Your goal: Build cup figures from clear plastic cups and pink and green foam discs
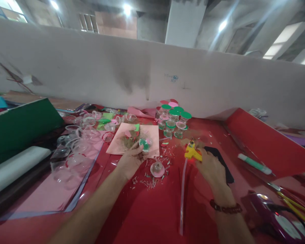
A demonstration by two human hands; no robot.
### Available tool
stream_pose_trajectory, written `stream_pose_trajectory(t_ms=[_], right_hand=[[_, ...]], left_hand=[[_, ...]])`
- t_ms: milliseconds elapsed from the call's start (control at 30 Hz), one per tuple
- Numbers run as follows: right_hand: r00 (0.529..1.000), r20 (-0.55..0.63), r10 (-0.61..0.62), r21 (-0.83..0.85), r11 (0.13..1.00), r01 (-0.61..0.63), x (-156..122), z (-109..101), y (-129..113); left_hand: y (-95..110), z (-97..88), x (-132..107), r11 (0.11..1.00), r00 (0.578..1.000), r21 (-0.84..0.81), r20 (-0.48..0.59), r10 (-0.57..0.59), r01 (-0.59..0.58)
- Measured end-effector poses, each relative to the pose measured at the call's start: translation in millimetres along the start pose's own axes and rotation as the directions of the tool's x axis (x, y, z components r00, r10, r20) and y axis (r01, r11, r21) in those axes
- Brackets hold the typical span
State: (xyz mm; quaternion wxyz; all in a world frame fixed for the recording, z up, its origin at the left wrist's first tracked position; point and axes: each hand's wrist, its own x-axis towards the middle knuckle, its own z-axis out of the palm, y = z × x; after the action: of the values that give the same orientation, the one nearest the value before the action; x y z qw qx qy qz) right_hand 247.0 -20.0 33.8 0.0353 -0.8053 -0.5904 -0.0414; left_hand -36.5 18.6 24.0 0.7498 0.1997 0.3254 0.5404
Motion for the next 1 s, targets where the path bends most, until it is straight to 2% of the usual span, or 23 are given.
stream_pose_trajectory(t_ms=[100,167,200,267,367,433,533,633,767,1000], right_hand=[[0.998,-0.056,0.042,0.224,0.974,-0.028,1.5,-1.4,-1.2],[0.989,-0.123,0.084,0.443,0.896,-0.021,3.3,-1.0,-4.0],[0.984,-0.144,0.106,0.563,0.826,-0.007,3.9,-0.7,-6.4],[0.982,-0.124,0.140,0.792,0.610,0.014,3.3,-0.2,-13.3],[0.998,0.043,0.048,0.973,0.223,-0.053,-2.8,-2.2,-25.8],[0.988,0.141,-0.067,0.987,0.089,-0.135,-9.3,-5.4,-33.7],[0.959,0.172,-0.226,0.985,0.068,-0.161,-19.6,-9.2,-43.6],[0.940,0.125,-0.317,0.985,0.150,-0.080,-27.7,-6.9,-51.7],[0.927,0.057,-0.371,0.965,0.259,0.045,-34.7,-0.1,-60.0],[0.934,0.004,-0.358,0.953,0.284,0.105,-36.7,-5.8,-65.8]], left_hand=[[-0.9,-0.4,0.7,1.000,1.000,0.003,-0.024,-0.015,0.015],[-1.1,-0.7,0.8,1.000,0.999,0.007,-0.022,-0.024,0.024],[-1.0,-0.7,0.7,1.000,0.999,0.005,-0.019,-0.029,0.030],[-0.2,-0.6,0.5,0.999,0.999,-0.003,-0.015,-0.049,0.049],[2.0,0.4,0.3,0.995,0.995,-0.008,-0.010,-0.098,0.098],[2.9,1.3,0.5,0.993,0.993,-0.002,0.003,-0.117,0.117],[2.0,1.3,1.0,0.992,0.992,0.010,-0.013,-0.123,0.123],[-0.9,0.0,1.3,0.990,0.992,0.053,-0.019,-0.127,0.128],[-3.2,-1.2,1.7,0.984,0.990,0.105,-0.016,-0.139,0.140],[-3.7,-1.9,4.0,0.984,0.989,0.105,-0.017,-0.144,0.145]])
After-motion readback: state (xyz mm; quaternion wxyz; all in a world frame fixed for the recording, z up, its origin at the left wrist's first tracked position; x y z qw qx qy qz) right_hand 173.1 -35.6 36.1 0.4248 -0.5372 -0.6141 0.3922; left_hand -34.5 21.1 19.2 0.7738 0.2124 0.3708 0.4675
